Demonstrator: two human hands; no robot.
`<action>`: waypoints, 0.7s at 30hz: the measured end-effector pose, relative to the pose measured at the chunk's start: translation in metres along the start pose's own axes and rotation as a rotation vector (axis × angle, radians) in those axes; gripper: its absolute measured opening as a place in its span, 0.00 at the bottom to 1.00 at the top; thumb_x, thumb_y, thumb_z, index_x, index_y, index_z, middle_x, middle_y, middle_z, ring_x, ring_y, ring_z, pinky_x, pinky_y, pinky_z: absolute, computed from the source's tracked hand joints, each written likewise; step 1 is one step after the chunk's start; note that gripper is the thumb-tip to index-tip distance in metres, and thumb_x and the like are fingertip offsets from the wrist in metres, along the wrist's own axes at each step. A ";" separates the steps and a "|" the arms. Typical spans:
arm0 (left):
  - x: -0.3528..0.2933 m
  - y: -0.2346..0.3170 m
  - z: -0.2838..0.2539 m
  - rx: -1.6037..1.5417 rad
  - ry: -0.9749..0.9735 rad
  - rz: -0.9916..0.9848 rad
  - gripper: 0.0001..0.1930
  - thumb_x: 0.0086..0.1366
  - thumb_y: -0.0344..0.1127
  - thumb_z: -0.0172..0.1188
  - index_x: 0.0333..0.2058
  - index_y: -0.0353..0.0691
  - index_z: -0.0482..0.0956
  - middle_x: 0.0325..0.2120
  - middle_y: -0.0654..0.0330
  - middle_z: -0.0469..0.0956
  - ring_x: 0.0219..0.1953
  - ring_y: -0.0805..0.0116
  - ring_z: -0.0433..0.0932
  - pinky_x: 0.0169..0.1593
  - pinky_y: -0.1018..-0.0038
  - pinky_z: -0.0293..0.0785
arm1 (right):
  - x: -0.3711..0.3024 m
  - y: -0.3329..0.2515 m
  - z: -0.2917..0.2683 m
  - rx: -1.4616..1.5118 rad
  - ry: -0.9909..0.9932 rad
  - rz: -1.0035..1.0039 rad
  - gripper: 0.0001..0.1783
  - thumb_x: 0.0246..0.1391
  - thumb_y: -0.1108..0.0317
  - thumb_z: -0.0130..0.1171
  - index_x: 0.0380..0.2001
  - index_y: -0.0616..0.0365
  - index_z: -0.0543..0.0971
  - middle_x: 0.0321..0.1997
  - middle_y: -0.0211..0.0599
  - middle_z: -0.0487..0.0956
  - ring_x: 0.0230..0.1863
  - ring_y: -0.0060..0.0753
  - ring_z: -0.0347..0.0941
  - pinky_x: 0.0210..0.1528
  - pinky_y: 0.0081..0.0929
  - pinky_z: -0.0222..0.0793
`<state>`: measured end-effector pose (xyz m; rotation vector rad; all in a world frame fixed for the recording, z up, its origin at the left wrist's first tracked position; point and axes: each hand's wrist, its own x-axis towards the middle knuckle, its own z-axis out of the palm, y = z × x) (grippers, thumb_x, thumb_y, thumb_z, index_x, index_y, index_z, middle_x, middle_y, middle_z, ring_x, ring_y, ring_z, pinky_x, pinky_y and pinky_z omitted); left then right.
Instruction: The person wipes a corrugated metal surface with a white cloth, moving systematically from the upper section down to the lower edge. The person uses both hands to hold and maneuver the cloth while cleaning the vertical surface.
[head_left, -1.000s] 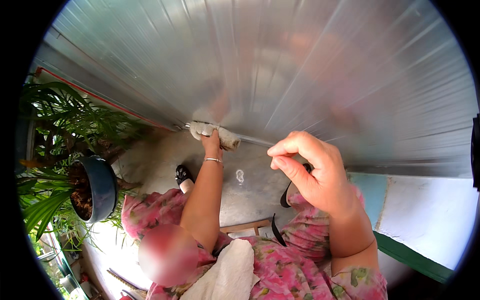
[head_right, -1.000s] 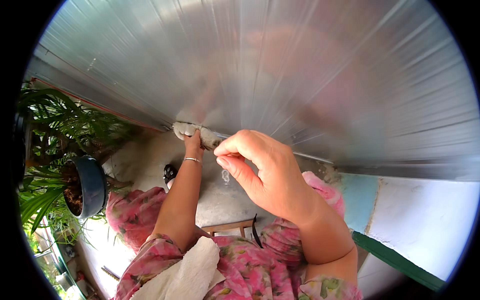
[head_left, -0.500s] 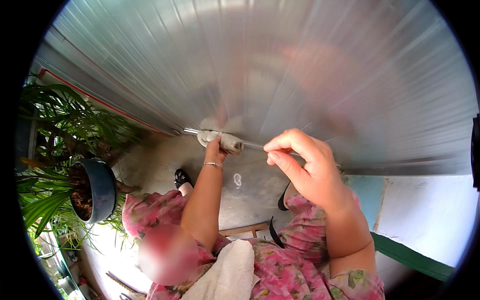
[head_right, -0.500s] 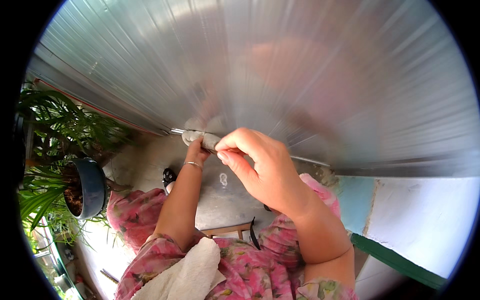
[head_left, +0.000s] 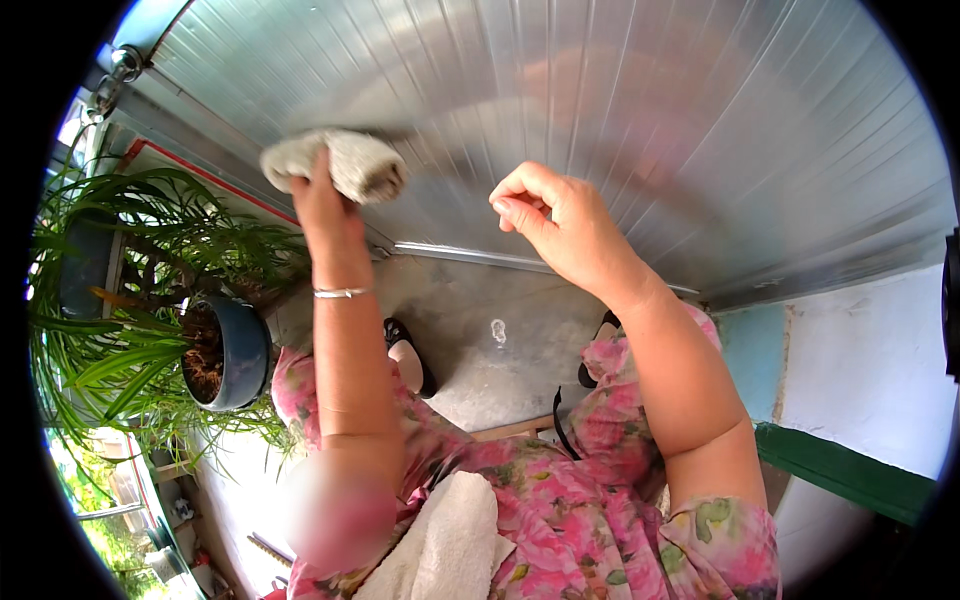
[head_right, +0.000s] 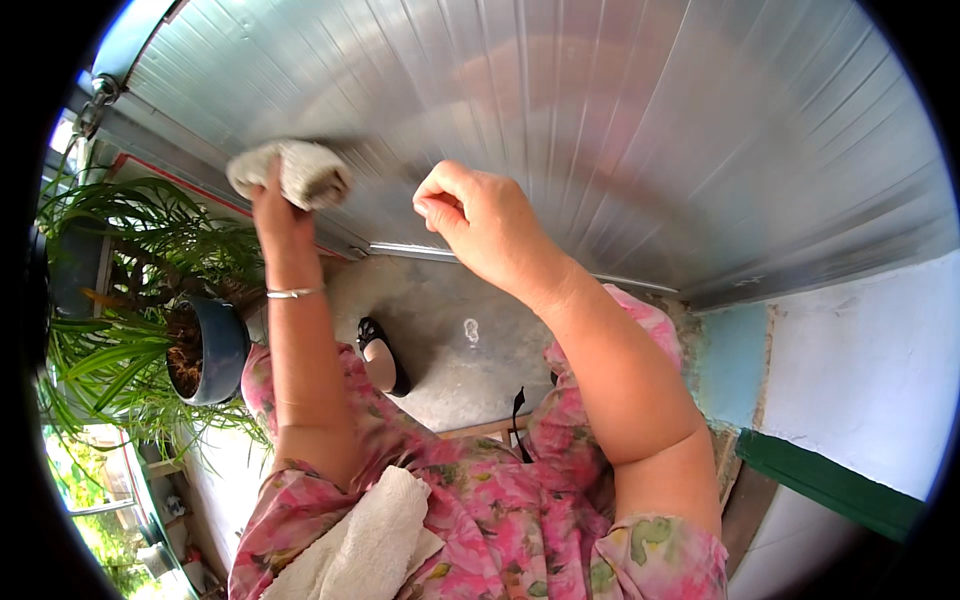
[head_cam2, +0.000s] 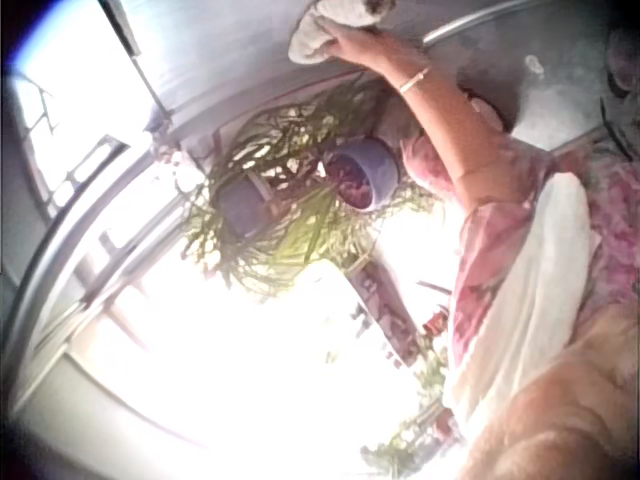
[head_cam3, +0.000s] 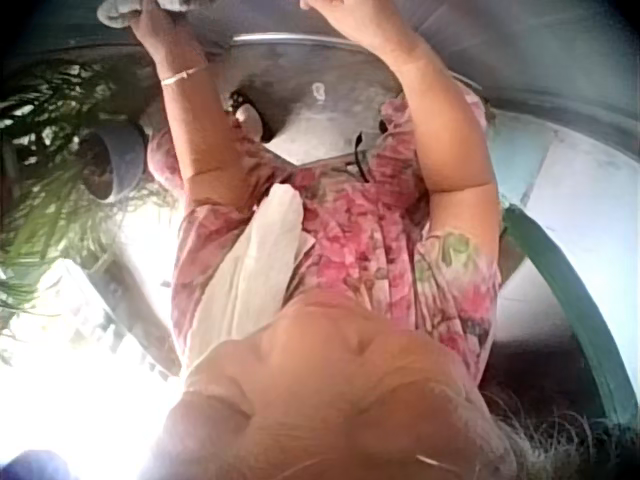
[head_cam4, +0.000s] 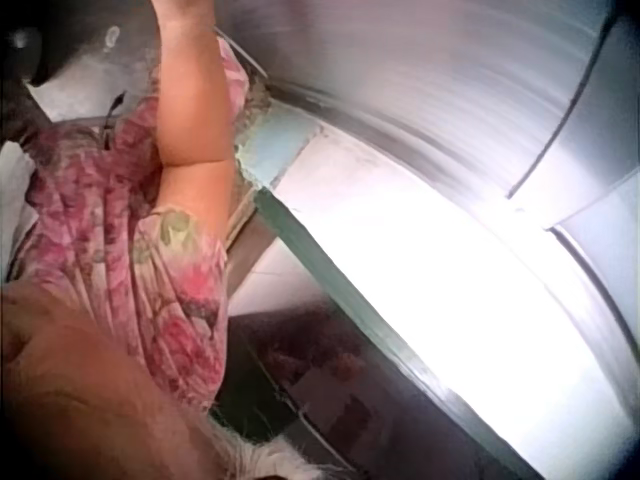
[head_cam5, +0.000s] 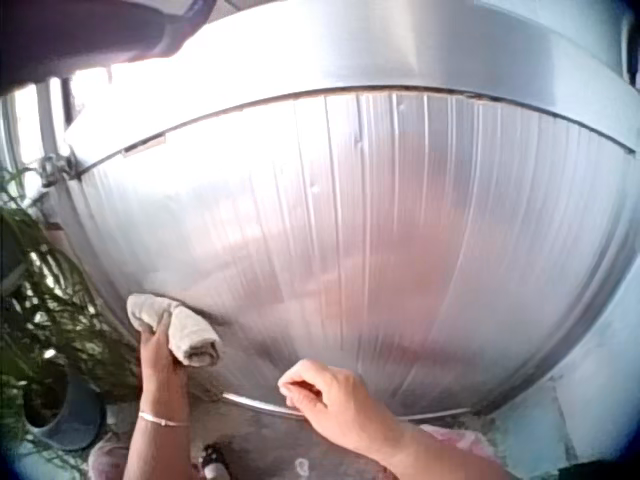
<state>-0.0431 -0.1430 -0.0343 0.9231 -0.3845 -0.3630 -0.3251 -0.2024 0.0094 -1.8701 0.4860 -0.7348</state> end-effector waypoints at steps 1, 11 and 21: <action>0.004 0.023 0.016 -0.007 -0.031 0.068 0.21 0.63 0.29 0.57 0.52 0.33 0.61 0.46 0.51 0.73 0.46 0.57 0.77 0.46 0.62 0.79 | 0.000 0.000 0.000 -0.016 0.002 0.023 0.04 0.58 0.74 0.54 0.31 0.63 0.72 0.27 0.30 0.76 0.30 0.20 0.73 0.36 0.20 0.69; 0.025 0.056 0.035 0.068 -0.072 0.309 0.23 0.62 0.25 0.57 0.54 0.35 0.60 0.47 0.52 0.72 0.47 0.59 0.76 0.46 0.64 0.79 | 0.004 0.002 -0.001 -0.004 -0.008 0.028 0.03 0.59 0.74 0.53 0.32 0.63 0.73 0.30 0.31 0.76 0.32 0.22 0.74 0.38 0.22 0.70; -0.003 -0.136 -0.122 0.316 0.221 -0.177 0.32 0.59 0.27 0.59 0.60 0.33 0.56 0.51 0.52 0.69 0.50 0.60 0.72 0.50 0.68 0.72 | 0.004 -0.007 0.014 -0.107 -0.068 -0.034 0.04 0.56 0.73 0.57 0.32 0.63 0.74 0.28 0.33 0.78 0.31 0.23 0.76 0.35 0.21 0.70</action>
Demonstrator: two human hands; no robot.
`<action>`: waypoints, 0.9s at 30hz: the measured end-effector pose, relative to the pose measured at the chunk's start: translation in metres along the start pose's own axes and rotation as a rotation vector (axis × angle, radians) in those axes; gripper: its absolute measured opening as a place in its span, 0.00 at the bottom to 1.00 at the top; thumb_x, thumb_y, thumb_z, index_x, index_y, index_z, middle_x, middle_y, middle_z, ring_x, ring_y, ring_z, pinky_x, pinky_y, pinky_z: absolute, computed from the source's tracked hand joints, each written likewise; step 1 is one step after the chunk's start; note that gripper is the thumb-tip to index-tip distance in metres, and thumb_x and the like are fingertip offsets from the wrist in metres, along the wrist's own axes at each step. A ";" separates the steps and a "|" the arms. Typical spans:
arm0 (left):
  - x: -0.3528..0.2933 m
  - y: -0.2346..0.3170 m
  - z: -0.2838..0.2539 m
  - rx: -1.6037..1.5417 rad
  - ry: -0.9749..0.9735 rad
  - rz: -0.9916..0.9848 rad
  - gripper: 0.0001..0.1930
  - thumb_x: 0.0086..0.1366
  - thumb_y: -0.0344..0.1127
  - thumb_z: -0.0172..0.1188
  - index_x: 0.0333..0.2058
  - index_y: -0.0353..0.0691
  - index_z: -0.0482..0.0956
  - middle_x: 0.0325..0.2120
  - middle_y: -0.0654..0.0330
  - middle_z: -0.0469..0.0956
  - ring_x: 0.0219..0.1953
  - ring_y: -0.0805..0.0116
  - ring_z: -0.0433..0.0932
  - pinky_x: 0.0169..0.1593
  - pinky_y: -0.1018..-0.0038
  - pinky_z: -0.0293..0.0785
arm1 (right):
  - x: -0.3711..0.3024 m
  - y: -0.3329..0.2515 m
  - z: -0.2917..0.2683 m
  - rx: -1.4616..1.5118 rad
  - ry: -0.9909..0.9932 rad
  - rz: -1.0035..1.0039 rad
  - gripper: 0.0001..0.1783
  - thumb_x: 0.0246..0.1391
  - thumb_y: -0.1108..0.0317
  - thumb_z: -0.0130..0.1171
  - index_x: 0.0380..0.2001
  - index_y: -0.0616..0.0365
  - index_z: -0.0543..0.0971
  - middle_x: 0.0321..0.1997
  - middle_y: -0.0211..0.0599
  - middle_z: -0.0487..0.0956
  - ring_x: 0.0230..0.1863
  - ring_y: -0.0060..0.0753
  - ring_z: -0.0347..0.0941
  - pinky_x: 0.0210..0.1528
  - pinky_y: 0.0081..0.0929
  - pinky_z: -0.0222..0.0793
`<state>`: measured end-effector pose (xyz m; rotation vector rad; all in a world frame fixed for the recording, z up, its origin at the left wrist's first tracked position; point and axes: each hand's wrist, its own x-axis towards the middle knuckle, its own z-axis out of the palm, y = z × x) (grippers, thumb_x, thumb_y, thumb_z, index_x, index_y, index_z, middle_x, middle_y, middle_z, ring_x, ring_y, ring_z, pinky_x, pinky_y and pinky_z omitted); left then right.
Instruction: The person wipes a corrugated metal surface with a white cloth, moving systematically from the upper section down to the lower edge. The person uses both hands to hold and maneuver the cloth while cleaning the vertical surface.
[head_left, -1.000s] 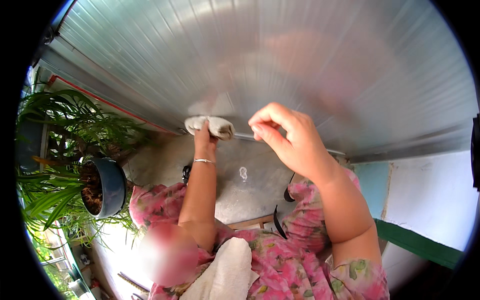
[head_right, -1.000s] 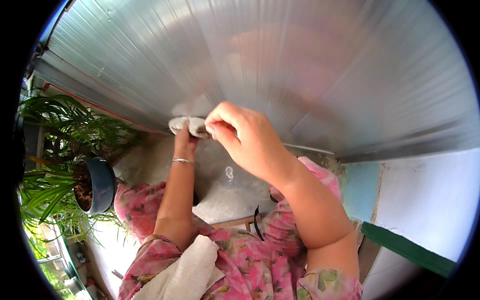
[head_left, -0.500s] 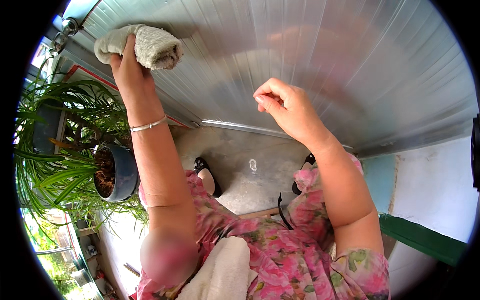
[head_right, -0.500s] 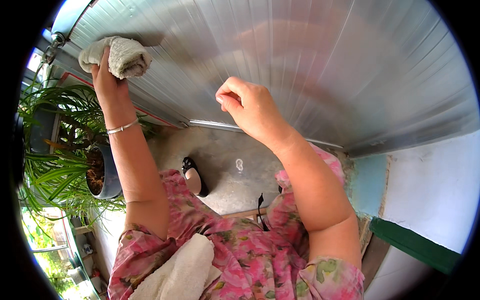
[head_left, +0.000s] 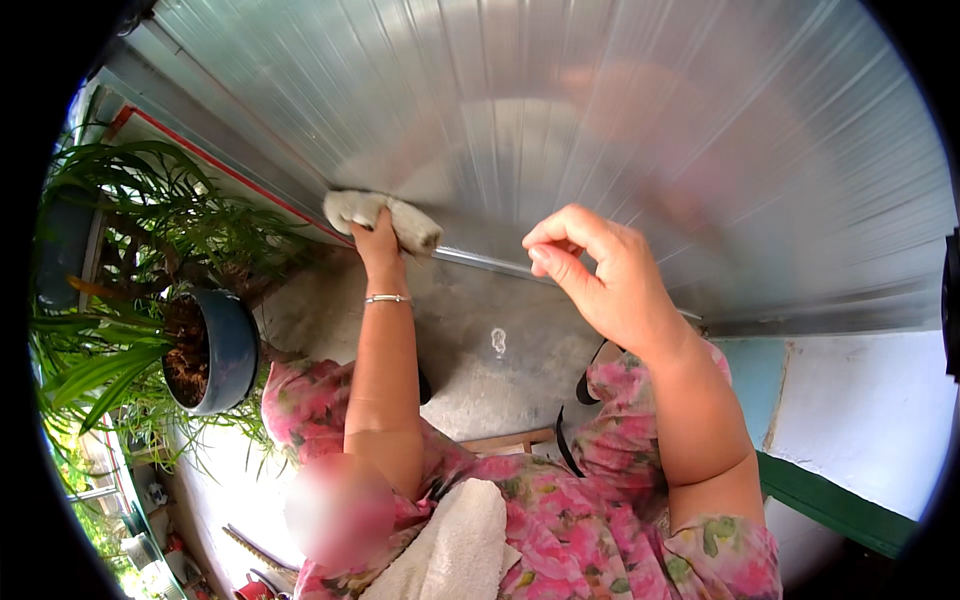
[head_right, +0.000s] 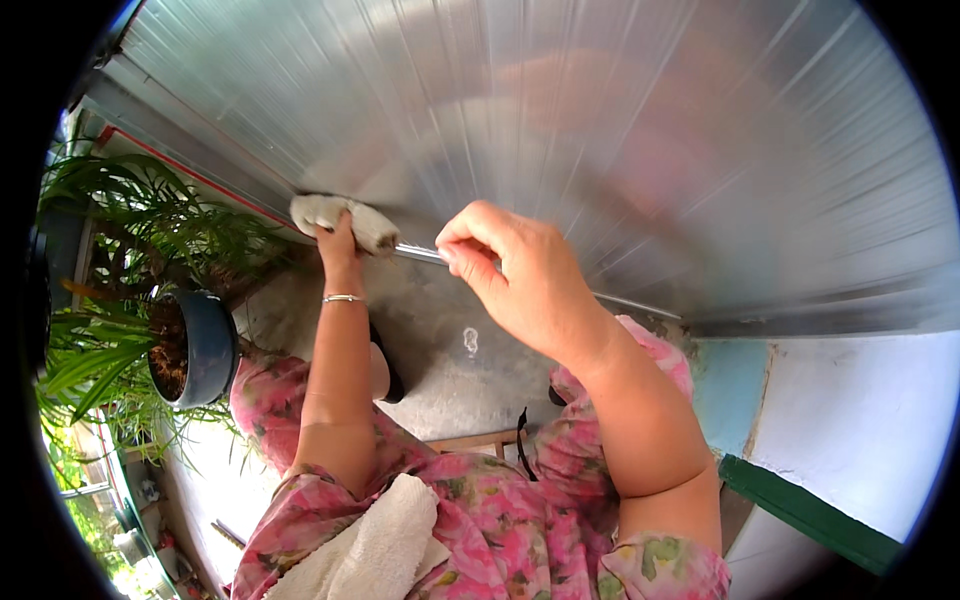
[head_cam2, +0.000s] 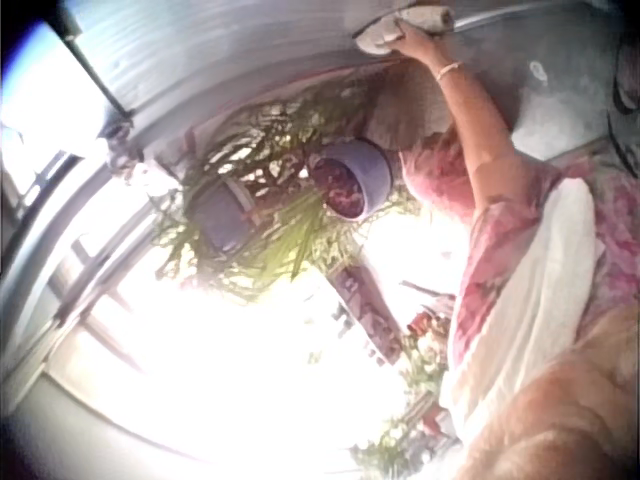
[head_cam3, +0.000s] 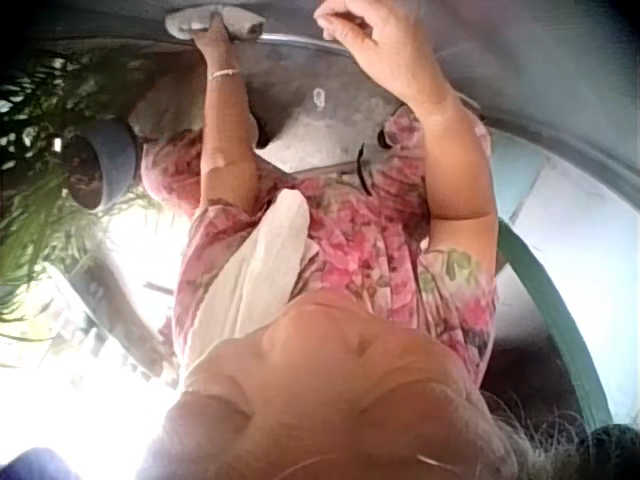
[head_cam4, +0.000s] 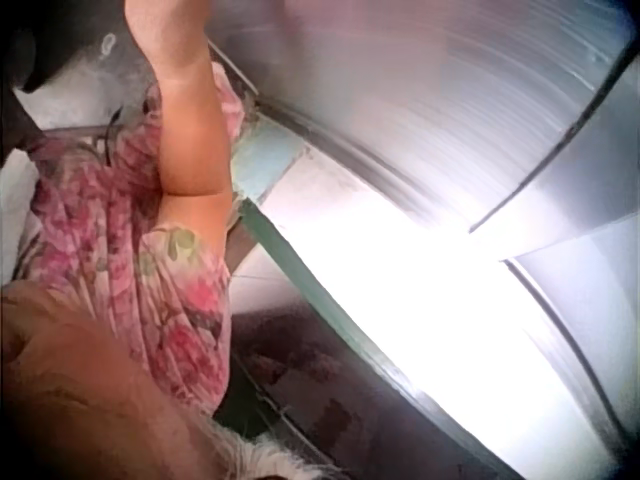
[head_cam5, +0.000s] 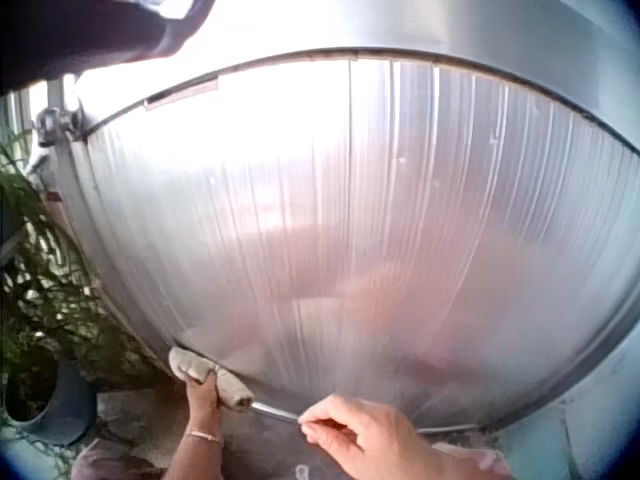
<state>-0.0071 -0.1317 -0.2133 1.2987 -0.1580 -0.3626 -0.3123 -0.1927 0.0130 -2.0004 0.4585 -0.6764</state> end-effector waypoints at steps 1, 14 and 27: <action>0.005 -0.024 -0.010 0.011 0.007 -0.033 0.33 0.58 0.27 0.60 0.60 0.32 0.55 0.51 0.51 0.69 0.50 0.60 0.72 0.50 0.68 0.72 | 0.001 -0.001 0.002 0.012 0.009 -0.013 0.03 0.55 0.74 0.57 0.32 0.62 0.74 0.27 0.35 0.77 0.29 0.27 0.75 0.33 0.23 0.70; 0.009 -0.165 -0.040 0.030 0.098 -0.871 0.22 0.64 0.29 0.53 0.56 0.42 0.63 0.47 0.54 0.73 0.45 0.54 0.76 0.42 0.48 0.76 | 0.006 -0.007 0.008 -0.064 -0.084 -0.039 0.06 0.50 0.75 0.60 0.30 0.58 0.72 0.28 0.36 0.76 0.29 0.41 0.72 0.34 0.33 0.67; 0.005 -0.115 -0.029 -0.326 0.004 -0.804 0.17 0.68 0.31 0.48 0.56 0.44 0.64 0.51 0.56 0.72 0.51 0.54 0.73 0.51 0.50 0.73 | -0.003 -0.005 0.005 -0.007 -0.012 -0.094 0.04 0.53 0.75 0.57 0.31 0.60 0.72 0.27 0.37 0.75 0.28 0.38 0.72 0.32 0.30 0.67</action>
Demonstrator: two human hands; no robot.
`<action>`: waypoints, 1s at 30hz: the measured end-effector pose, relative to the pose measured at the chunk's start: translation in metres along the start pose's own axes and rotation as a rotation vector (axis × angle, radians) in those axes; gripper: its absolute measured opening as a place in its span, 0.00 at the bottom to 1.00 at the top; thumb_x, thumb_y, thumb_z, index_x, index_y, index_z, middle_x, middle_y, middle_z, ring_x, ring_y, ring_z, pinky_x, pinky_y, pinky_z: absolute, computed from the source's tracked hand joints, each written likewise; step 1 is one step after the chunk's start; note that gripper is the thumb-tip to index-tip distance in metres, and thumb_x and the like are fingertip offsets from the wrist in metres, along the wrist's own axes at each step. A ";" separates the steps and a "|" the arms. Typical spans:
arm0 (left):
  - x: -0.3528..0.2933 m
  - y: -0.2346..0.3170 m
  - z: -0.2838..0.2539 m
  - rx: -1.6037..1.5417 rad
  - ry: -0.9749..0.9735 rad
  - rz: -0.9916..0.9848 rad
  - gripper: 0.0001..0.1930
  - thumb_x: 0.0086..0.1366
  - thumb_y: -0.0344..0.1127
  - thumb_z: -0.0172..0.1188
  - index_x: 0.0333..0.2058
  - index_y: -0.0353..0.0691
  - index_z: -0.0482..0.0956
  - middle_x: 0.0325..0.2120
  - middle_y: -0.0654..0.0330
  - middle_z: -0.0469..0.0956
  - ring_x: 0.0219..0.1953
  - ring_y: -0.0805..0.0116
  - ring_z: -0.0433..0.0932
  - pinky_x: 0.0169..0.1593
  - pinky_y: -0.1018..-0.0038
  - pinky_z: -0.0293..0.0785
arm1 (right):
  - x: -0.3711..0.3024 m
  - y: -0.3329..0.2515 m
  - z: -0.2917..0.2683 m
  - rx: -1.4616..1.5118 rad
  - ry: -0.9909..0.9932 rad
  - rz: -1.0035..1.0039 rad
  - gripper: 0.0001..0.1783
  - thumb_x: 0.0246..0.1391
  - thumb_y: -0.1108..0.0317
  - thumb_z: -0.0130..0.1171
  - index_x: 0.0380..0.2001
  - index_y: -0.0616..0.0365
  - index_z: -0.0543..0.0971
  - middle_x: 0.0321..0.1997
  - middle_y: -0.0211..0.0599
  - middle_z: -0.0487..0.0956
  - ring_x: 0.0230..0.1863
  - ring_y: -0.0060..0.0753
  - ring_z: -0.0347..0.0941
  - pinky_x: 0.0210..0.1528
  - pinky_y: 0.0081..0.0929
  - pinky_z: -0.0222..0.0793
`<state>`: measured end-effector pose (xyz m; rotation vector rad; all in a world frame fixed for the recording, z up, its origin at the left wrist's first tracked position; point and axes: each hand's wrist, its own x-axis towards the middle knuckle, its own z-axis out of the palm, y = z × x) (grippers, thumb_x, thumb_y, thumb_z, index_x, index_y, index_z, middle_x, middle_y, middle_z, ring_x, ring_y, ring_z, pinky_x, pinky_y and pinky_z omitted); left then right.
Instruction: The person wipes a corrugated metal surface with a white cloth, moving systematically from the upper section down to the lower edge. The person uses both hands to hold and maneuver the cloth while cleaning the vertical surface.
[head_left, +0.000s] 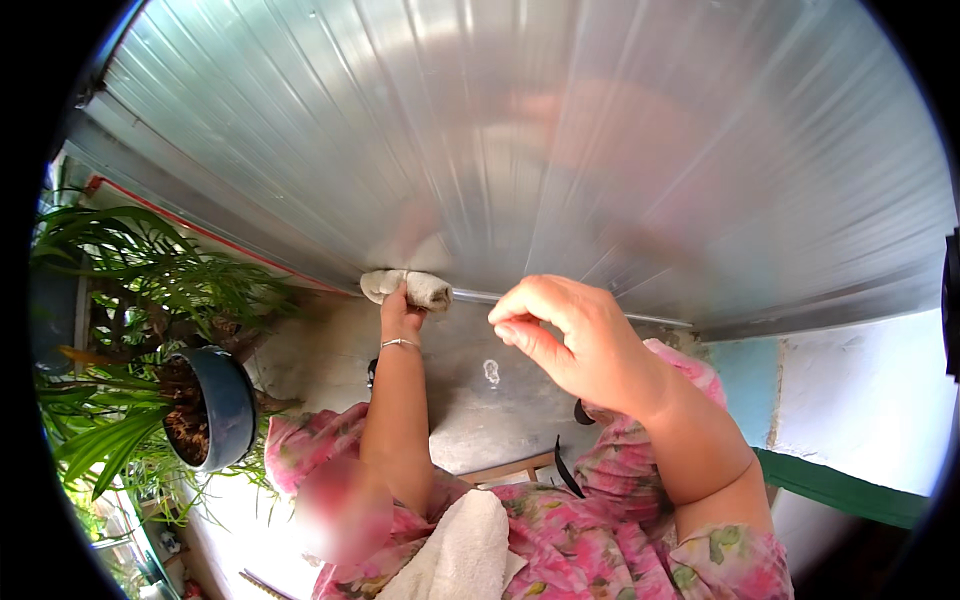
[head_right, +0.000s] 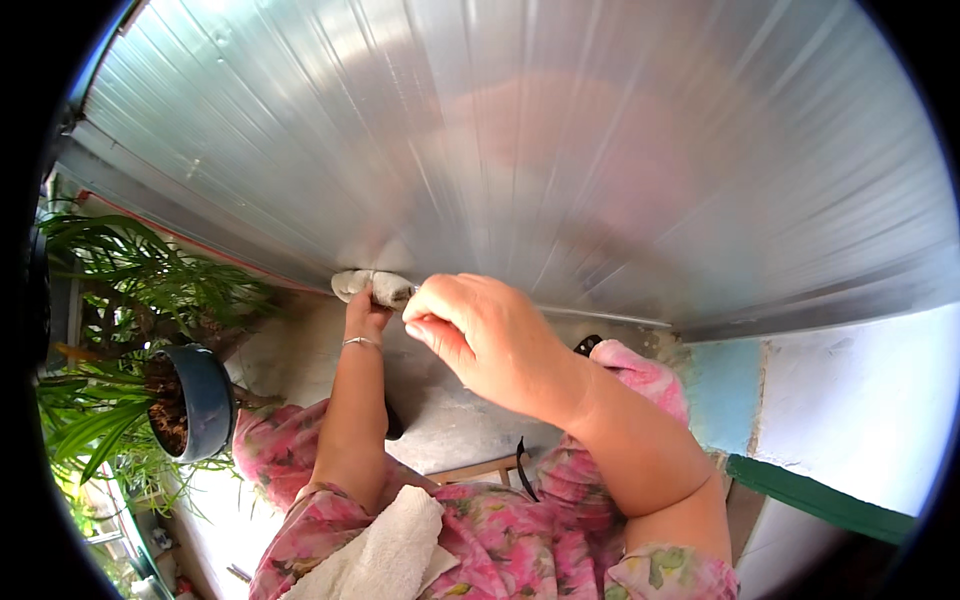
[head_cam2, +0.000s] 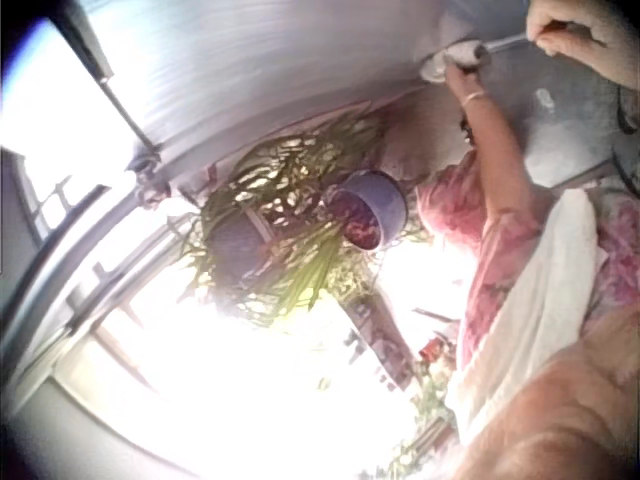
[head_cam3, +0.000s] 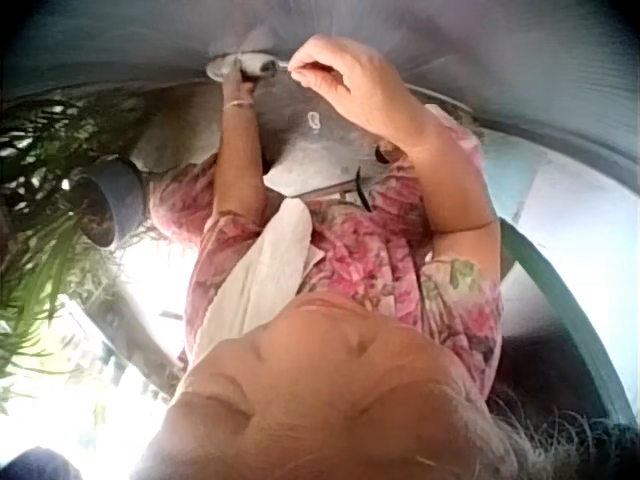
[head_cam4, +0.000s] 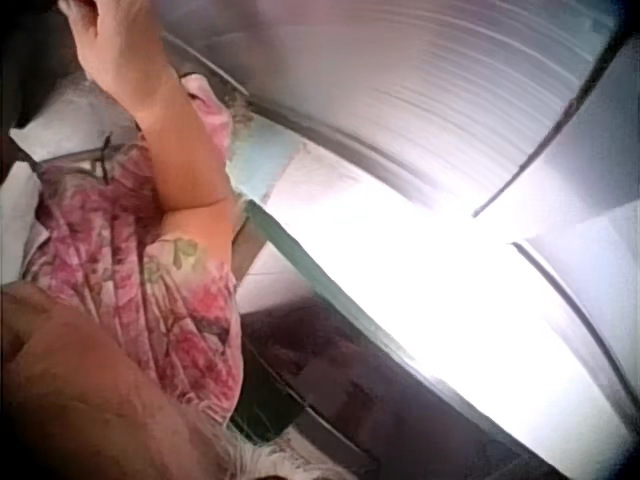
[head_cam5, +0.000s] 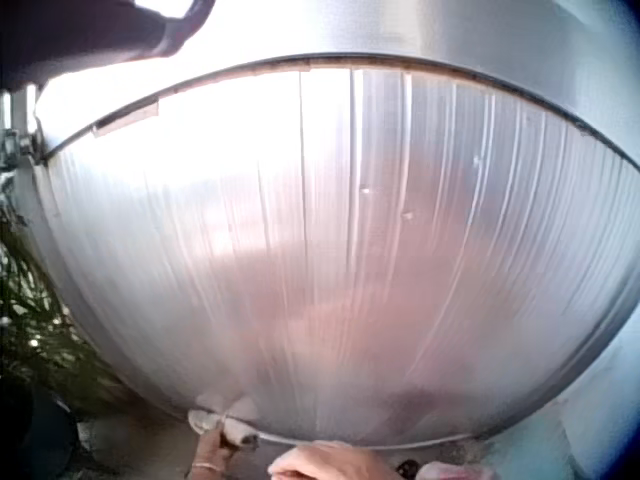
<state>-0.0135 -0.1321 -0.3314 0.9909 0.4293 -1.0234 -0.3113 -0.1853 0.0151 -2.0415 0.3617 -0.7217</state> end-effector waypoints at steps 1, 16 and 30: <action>-0.006 0.009 0.002 0.017 -0.019 0.064 0.18 0.68 0.31 0.48 0.56 0.44 0.64 0.50 0.57 0.72 0.51 0.55 0.73 0.50 0.51 0.73 | 0.000 0.000 -0.001 -0.006 -0.001 0.001 0.03 0.54 0.76 0.56 0.32 0.60 0.73 0.26 0.36 0.75 0.28 0.33 0.72 0.31 0.27 0.68; -0.257 0.186 0.186 0.340 -0.230 1.319 0.15 0.62 0.27 0.58 0.48 0.35 0.72 0.42 0.58 0.76 0.41 0.67 0.77 0.42 0.70 0.77 | -0.006 0.017 -0.005 0.046 0.089 0.014 0.04 0.57 0.74 0.54 0.30 0.62 0.72 0.24 0.34 0.76 0.26 0.22 0.72 0.30 0.22 0.68; -0.097 0.091 0.066 0.925 0.387 1.183 0.21 0.56 0.35 0.59 0.46 0.29 0.74 0.41 0.43 0.78 0.43 0.47 0.77 0.48 0.63 0.71 | -0.003 0.007 0.001 0.022 0.009 0.029 0.02 0.55 0.77 0.55 0.31 0.63 0.72 0.25 0.35 0.75 0.26 0.26 0.71 0.31 0.23 0.68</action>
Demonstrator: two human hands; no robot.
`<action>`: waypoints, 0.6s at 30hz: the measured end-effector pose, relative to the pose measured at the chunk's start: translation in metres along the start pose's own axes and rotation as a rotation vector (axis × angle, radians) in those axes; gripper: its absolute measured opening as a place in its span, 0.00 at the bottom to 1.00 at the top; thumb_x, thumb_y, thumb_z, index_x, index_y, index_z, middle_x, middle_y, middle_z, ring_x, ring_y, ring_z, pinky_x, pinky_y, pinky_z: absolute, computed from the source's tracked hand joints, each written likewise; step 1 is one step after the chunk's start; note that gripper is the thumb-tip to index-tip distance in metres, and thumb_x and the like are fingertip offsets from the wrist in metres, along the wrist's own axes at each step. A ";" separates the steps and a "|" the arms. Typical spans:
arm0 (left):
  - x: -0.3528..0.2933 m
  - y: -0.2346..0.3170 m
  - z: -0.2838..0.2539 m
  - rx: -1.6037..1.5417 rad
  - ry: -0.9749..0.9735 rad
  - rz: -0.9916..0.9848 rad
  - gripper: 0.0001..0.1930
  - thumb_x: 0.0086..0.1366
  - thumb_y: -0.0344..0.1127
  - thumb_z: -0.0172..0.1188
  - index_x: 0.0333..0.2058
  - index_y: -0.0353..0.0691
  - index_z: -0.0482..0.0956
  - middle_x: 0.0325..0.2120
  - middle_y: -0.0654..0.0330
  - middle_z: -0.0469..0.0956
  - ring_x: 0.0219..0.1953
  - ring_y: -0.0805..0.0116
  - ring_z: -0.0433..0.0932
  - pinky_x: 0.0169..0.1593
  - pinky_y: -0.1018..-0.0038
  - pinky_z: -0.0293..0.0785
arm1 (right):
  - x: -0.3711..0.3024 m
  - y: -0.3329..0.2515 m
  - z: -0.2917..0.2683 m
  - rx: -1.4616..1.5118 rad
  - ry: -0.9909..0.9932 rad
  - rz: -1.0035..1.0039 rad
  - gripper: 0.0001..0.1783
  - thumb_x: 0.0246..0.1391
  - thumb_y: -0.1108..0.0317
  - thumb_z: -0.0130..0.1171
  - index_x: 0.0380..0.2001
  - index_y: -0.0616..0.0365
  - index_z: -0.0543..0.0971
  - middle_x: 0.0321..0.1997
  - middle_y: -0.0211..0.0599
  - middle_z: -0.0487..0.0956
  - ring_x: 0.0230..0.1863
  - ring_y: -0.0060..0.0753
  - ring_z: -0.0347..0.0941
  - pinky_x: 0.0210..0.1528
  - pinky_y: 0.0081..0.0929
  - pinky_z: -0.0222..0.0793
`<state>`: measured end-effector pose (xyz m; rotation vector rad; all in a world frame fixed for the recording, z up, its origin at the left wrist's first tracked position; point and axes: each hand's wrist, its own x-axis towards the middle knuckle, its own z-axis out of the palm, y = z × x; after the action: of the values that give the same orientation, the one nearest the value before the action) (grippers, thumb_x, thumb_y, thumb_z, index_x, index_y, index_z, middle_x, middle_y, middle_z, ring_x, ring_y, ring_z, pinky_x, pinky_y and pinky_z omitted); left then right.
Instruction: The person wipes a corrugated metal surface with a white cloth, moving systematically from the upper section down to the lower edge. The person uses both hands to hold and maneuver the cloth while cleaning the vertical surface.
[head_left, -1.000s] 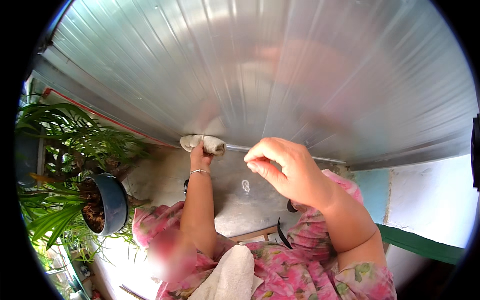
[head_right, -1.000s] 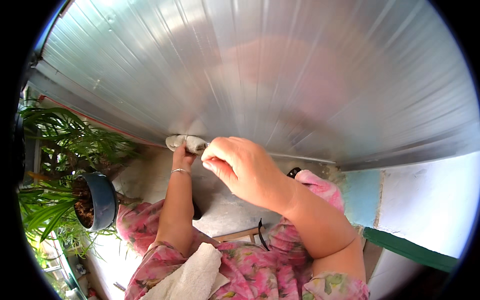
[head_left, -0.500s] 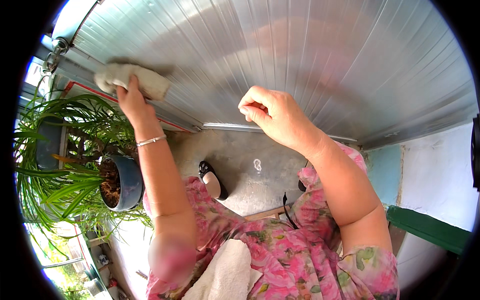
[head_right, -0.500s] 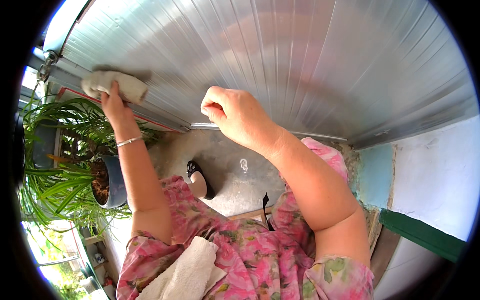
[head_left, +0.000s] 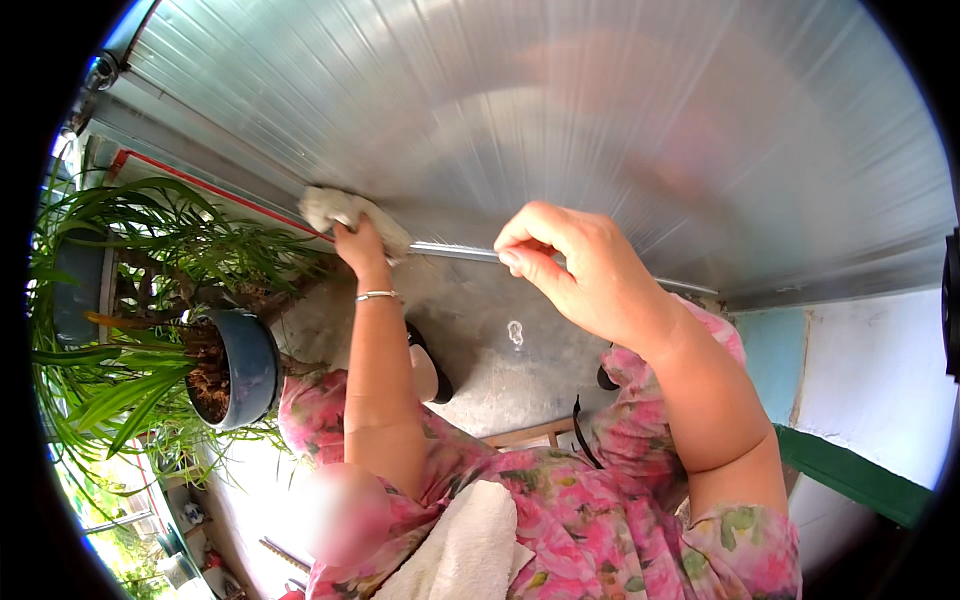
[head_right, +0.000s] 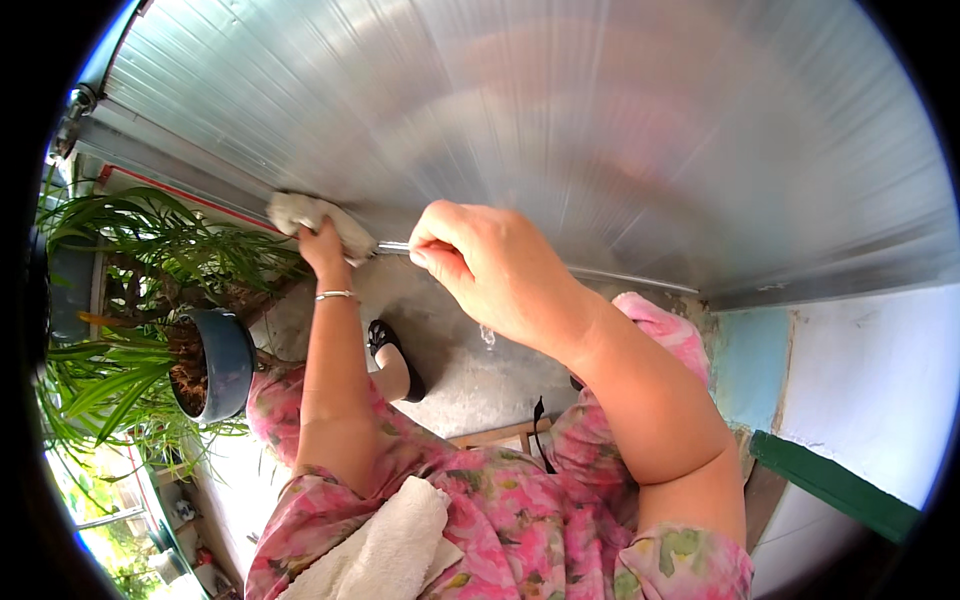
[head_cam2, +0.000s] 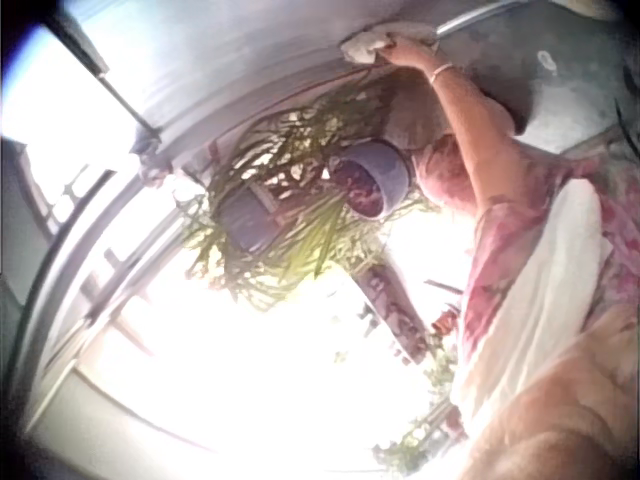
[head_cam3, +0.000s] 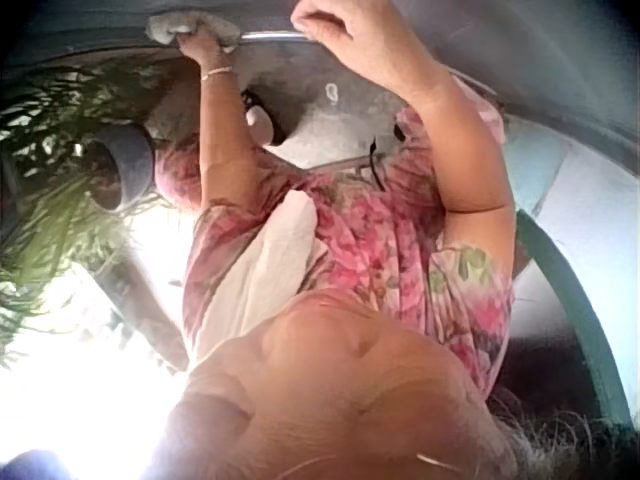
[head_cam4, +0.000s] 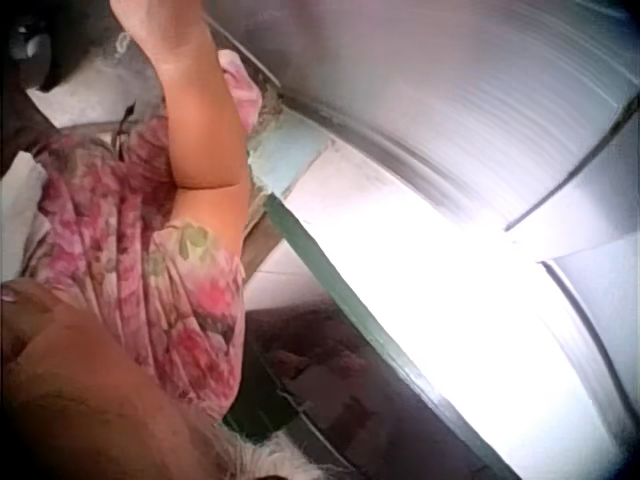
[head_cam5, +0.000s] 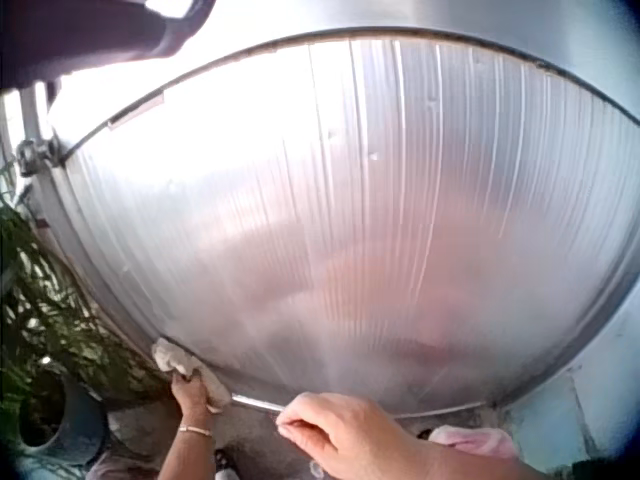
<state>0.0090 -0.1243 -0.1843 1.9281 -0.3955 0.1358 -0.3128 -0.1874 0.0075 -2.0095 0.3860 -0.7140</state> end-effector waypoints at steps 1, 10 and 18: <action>-0.010 -0.015 0.008 0.053 -0.034 -0.022 0.21 0.55 0.35 0.59 0.46 0.30 0.74 0.42 0.43 0.78 0.44 0.47 0.77 0.48 0.63 0.71 | 0.000 0.000 0.000 -0.012 -0.004 0.009 0.02 0.55 0.77 0.55 0.31 0.62 0.72 0.25 0.35 0.75 0.27 0.26 0.71 0.31 0.23 0.68; -0.032 -0.141 0.064 -0.144 -0.251 -0.517 0.23 0.57 0.28 0.56 0.54 0.36 0.69 0.46 0.56 0.75 0.45 0.63 0.76 0.45 0.68 0.74 | 0.009 -0.002 0.003 -0.120 -0.090 0.010 0.03 0.52 0.75 0.58 0.31 0.59 0.74 0.26 0.35 0.76 0.28 0.35 0.72 0.32 0.29 0.67; -0.040 -0.184 0.089 -0.586 -0.333 -1.251 0.15 0.62 0.27 0.50 0.48 0.34 0.71 0.42 0.53 0.77 0.42 0.55 0.78 0.45 0.57 0.78 | 0.012 -0.001 0.008 -0.087 -0.112 0.025 0.06 0.49 0.75 0.60 0.28 0.57 0.71 0.25 0.37 0.73 0.29 0.44 0.71 0.34 0.37 0.65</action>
<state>0.0251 -0.1361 -0.3920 1.3070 0.5504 -1.0078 -0.2986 -0.1877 0.0091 -2.1123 0.3805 -0.5747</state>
